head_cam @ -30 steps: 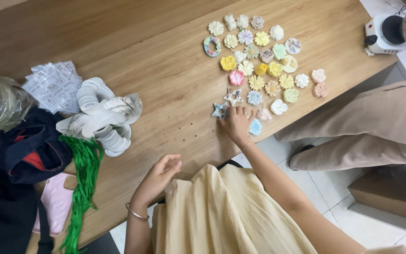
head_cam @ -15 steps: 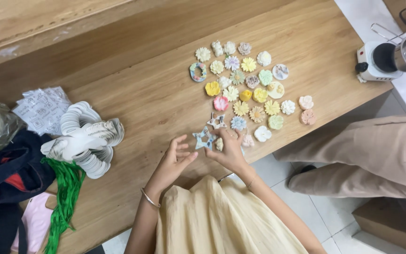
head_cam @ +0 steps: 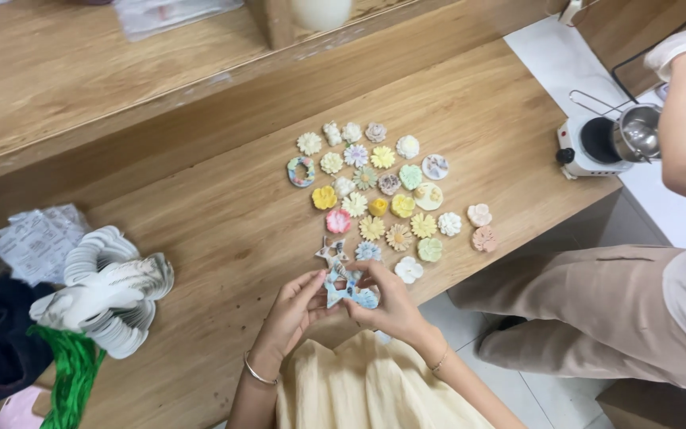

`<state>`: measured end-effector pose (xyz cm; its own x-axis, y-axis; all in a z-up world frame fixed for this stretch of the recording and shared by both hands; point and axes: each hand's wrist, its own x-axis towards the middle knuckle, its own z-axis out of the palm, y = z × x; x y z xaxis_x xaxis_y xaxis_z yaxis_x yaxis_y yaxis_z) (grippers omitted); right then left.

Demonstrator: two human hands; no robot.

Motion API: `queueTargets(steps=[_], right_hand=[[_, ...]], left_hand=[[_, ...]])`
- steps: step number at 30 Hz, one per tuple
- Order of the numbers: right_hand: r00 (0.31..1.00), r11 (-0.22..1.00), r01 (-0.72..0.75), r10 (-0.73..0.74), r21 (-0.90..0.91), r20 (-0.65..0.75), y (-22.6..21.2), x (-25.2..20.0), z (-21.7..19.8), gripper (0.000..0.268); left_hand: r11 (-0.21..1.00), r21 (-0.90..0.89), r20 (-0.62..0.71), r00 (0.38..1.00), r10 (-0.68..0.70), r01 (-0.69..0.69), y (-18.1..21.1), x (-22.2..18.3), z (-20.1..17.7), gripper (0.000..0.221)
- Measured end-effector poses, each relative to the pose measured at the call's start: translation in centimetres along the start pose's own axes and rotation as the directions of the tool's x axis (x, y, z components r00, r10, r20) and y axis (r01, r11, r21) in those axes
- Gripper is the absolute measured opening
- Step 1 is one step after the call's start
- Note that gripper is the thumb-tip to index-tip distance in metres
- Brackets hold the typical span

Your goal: Organizing and inspecting various decorative wax candles and star-shaped items in a workshop.

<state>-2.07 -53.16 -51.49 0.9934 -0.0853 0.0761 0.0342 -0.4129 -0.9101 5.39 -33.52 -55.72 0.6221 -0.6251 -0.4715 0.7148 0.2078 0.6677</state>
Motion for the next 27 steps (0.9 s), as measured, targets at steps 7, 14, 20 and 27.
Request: queueTargets(steps=[7,14,20,27], right_hand=[[0.962,0.764,-0.220,0.272,0.607,0.008,3.5,-1.8,-2.1,0.061],[0.915,0.260,-0.260,0.373,0.930,0.152,1.2,-0.4,-1.9,0.055],[0.911,0.185,-0.161,0.406,0.970,0.074,0.3,0.5,0.5,0.057],[0.880,0.057,-0.017,0.475,0.998,-0.013,-1.0,0.3,1.4,0.057]], left_hand=[[0.994,-0.100,0.016,0.999,-0.043,0.044,-1.0,3.0,3.2,0.031],[0.997,-0.009,0.024,0.996,-0.081,0.081,0.7,2.6,3.4,0.033],[0.986,0.120,0.128,0.983,-0.129,0.114,2.8,4.5,1.7,0.037],[0.962,0.267,0.368,0.917,-0.154,0.055,4.8,5.7,1.7,0.057]])
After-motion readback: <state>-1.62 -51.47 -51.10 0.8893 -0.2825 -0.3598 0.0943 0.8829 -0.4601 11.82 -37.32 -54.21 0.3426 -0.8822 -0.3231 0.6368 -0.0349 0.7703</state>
